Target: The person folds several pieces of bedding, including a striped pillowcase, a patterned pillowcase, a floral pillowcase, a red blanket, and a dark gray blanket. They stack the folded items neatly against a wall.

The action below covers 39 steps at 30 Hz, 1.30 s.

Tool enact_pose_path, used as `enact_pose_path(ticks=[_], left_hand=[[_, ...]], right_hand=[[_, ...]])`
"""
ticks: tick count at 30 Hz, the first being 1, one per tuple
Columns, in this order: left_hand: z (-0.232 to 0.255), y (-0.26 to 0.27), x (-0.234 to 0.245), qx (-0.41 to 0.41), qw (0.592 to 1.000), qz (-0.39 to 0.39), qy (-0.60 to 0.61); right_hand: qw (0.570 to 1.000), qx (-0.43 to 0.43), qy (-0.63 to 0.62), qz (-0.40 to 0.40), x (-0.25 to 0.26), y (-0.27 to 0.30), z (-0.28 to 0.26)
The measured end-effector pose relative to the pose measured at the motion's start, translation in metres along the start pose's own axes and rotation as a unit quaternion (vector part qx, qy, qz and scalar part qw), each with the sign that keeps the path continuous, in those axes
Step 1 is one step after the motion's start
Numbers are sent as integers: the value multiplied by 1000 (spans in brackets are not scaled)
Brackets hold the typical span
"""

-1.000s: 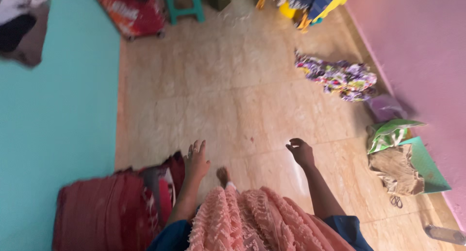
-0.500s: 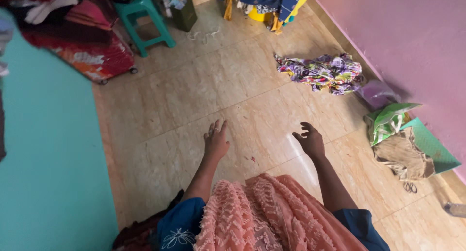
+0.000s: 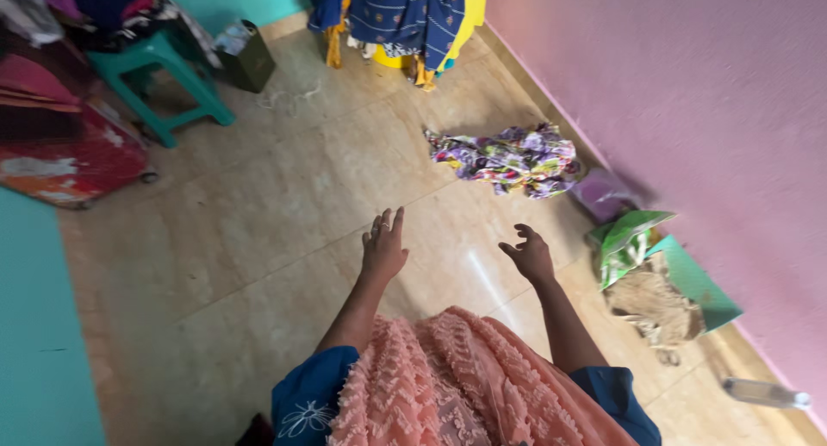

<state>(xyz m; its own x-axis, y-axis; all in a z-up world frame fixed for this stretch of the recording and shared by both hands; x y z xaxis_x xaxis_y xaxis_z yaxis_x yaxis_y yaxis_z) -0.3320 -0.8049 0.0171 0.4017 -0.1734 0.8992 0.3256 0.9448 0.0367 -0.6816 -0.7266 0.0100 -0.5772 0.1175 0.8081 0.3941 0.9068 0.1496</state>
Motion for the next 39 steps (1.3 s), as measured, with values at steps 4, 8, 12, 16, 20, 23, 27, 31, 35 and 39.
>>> enact_pose_path(ticks=[4, 8, 12, 16, 20, 23, 27, 31, 35, 39], left_hand=[[31, -51, -27, 8, 1000, -14, 6], [59, -90, -46, 0, 999, -38, 11], [69, -135, -57, 2, 998, -62, 10], [81, -205, -61, -4, 997, -72, -2], [102, -279, -70, -33, 996, -85, -8], [120, -326, -75, -63, 995, -80, -5], [131, -374, -82, -92, 992, -79, -17], [136, -411, -95, -82, 991, -102, -17], [147, -441, -110, -62, 993, -96, -16], [161, -466, -142, -10, 992, -126, -22]], right_hand=[[1000, 0, 11, -11, 30, -58, 31], [1000, -18, -5, -4, 52, -102, 58], [999, -29, 10, -17, 51, -143, 77], [999, -43, 4, -15, 52, -199, 86], [998, -54, 15, -16, 54, -254, 90], [998, -55, 20, -7, 59, -286, 92], [996, -84, 7, -6, 62, -321, 102], [996, -84, 32, -15, 75, -353, 117], [994, -87, 44, -48, 81, -398, 134], [992, -34, 89, -82, 73, -451, 137]])
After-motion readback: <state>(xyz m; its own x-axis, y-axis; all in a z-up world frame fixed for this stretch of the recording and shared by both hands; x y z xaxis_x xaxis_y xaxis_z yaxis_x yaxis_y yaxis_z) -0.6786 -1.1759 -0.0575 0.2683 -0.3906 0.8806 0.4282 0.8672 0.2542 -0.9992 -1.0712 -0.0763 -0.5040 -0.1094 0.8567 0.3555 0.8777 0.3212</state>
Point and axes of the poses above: each hand's wrist, its own y-axis away from the middle knuckle, its own x-axis out of the back of the hand, z = x × y, the point moved 10 cm from there along -y, towards the middle knuckle
